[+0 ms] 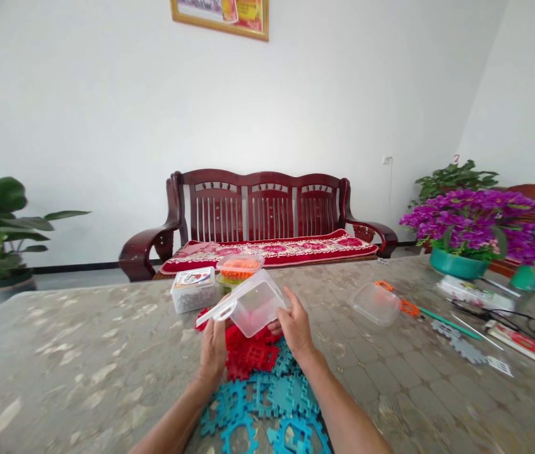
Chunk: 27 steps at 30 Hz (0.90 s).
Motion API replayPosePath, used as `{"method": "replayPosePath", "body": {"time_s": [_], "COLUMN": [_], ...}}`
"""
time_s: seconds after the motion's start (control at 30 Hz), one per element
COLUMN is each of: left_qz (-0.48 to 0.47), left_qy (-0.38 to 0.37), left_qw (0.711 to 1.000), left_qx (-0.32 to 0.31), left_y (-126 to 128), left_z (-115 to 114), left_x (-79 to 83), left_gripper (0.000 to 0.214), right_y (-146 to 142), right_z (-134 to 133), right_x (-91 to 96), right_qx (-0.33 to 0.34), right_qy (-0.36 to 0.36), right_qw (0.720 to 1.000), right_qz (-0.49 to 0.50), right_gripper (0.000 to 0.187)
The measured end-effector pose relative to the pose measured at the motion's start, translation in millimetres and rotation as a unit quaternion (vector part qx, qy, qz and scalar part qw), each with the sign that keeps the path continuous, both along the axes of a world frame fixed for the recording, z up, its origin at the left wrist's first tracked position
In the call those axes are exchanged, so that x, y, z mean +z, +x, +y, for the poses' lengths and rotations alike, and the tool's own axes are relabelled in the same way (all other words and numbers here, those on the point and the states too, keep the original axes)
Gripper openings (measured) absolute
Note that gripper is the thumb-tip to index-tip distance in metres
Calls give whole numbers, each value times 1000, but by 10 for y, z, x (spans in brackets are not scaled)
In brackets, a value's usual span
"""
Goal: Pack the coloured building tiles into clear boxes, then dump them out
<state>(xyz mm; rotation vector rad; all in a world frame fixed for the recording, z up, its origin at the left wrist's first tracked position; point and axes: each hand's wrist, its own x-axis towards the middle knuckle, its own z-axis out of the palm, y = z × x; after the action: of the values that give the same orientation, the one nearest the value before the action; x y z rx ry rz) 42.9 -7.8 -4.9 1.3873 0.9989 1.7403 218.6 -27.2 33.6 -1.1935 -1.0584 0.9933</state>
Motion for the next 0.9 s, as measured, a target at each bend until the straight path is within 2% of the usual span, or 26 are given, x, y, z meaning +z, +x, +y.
{"method": "replayPosePath", "body": {"time_s": [0.07,0.17,0.27,0.4,0.47,0.53,0.6,0.67,0.73,0.9], "left_qz": [-17,-1,34,75,87,95,103,111,122,148], "left_qy": [-39,-79,-88,-80,-86,-87,-82,-75,-70,-55], "left_qw": [999,997,995,993,992,991,991,991,990,986], "left_qx": [-13,10,35,37,32,27,25,26,29,43], "left_y": [-9,-30,-45,-44,-37,-30,-27,-29,-36,-45], "left_z": [26,68,96,89,79,73,72,74,75,53], "left_x": [-17,-60,-100,-117,-122,-132,-145,-156,-161,-146], "left_gripper": [52,48,42,37,37,38,38,38,37,32], "right_y": [5,50,162,394,500,570,596,593,590,725], "right_z": [15,69,145,220,240,267,316,390,477,725], "right_x": [20,38,35,-41,-94,-135,-161,-193,-245,-318], "right_qx": [-1,-33,-99,-167,-193,-217,-226,-223,-227,-273], "right_qy": [-21,-40,-61,-46,-27,21,96,147,149,114], "right_qw": [999,994,982,969,976,973,930,880,865,876], "right_qz": [33,94,149,177,100,-76,-273,-392,-422,-382], "right_gripper": [77,72,67,46,39,37,40,48,52,49]}}
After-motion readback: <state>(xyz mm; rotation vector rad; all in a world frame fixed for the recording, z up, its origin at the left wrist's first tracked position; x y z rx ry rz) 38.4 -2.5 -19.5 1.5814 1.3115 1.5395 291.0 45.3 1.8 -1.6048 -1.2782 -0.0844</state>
